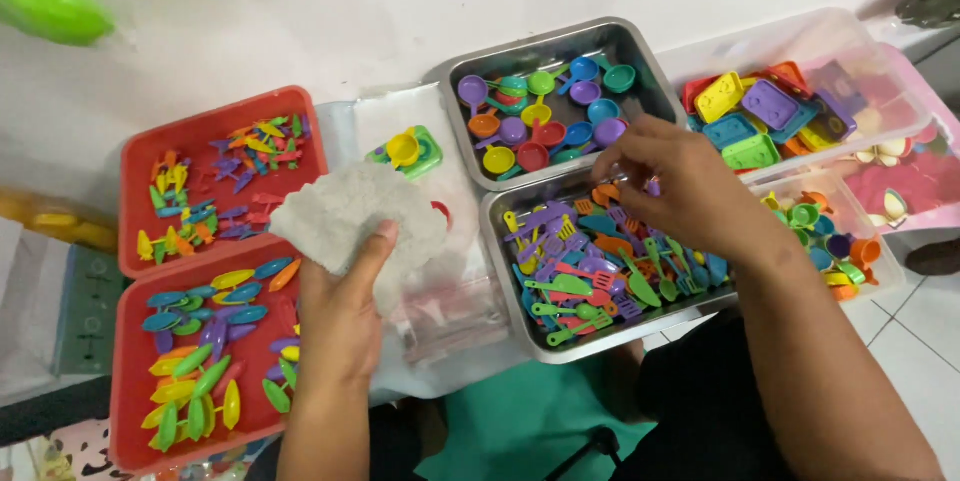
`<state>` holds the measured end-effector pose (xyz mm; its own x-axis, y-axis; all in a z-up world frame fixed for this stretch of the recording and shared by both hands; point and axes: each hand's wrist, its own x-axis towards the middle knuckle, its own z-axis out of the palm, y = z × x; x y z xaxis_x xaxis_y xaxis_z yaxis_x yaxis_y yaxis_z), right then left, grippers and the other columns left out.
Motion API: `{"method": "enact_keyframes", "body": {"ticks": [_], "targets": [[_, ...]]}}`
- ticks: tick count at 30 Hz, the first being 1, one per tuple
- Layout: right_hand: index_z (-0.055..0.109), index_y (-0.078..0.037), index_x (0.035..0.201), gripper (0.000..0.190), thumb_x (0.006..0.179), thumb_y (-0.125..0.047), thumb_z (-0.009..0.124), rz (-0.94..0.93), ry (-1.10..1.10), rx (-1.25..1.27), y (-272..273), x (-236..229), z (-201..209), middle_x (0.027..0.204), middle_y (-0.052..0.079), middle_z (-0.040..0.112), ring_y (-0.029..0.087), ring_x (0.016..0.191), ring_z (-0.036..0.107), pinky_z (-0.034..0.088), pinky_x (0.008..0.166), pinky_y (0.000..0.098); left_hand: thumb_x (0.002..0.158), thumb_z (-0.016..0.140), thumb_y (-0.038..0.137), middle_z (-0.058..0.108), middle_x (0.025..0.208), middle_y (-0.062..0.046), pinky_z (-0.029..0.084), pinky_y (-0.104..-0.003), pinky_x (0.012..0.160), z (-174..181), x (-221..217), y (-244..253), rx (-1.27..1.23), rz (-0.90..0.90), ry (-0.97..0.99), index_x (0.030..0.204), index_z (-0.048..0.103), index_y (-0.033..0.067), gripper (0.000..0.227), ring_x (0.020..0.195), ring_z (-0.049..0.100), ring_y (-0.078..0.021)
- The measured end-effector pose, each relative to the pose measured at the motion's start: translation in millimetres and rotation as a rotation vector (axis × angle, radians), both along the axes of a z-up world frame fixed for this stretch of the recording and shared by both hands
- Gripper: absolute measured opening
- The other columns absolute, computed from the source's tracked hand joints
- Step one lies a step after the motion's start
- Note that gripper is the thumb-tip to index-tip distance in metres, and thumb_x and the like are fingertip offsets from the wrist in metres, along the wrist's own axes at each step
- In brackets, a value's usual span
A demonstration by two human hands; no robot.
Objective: Cleaning small plastic toy components with a cloth and sorting them into various trays and plastic bags.
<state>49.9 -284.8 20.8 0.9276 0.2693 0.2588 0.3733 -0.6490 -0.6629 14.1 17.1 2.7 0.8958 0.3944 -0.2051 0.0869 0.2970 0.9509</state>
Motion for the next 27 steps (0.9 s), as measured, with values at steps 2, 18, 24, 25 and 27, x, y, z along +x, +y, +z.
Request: {"method": "enact_keyframes", "body": {"ticks": [2,18,24,25,27], "targets": [[0.078,0.002,0.092,0.022,0.079,0.014,0.065,0.034,0.032,-0.023,0,1,-1,0.078,0.02,0.064,0.035,0.067,0.064,0.053,0.062,0.0421,0.08,0.083,0.009,0.073,0.098,-0.01,0.064,-0.04,0.076,-4,4,-4,0.027,-0.004,-0.003,0.128,0.069,0.0031,0.051,0.086,0.071,-0.0187],[0.079,-0.011,0.1,0.021,0.08,-0.007,0.071,0.359,0.124,-0.287,41,-1,-14,0.085,0.012,0.075,0.039,0.084,0.07,0.055,0.079,0.0485,0.087,0.08,0.016,0.073,0.099,-0.007,0.061,-0.036,0.079,-5,-1,-3,0.137,-0.015,-0.041,0.125,0.071,0.0031,0.042,0.087,0.066,-0.0127],[0.079,-0.011,0.11,0.032,0.08,-0.001,0.072,0.053,0.088,0.09,22,2,-10,0.077,0.01,0.071,0.025,0.073,0.069,0.055,0.07,0.0384,0.094,0.072,0.032,0.073,0.095,-0.009,0.058,-0.039,0.081,0,-5,-8,0.29,-0.044,-0.005,0.116,0.075,0.0029,0.037,0.084,0.062,-0.0139],[0.079,-0.008,0.108,0.03,0.08,0.0,0.075,-0.019,0.126,0.229,19,5,-14,0.076,0.008,0.07,0.019,0.071,0.067,0.055,0.069,0.0347,0.096,0.068,0.039,0.074,0.09,-0.009,0.056,-0.04,0.082,-1,-6,-9,0.347,-0.086,0.048,0.111,0.077,0.0033,0.04,0.082,0.062,-0.0153],[0.072,-0.006,0.108,0.028,0.083,0.007,0.07,0.091,0.242,0.488,12,6,-25,0.085,0.008,0.072,0.018,0.082,0.07,0.054,0.071,0.0277,0.096,0.064,0.036,0.075,0.087,-0.008,0.055,-0.034,0.073,-12,-8,-14,0.37,-0.109,0.037,0.107,0.075,0.0013,0.038,0.077,0.066,-0.0155]]}}
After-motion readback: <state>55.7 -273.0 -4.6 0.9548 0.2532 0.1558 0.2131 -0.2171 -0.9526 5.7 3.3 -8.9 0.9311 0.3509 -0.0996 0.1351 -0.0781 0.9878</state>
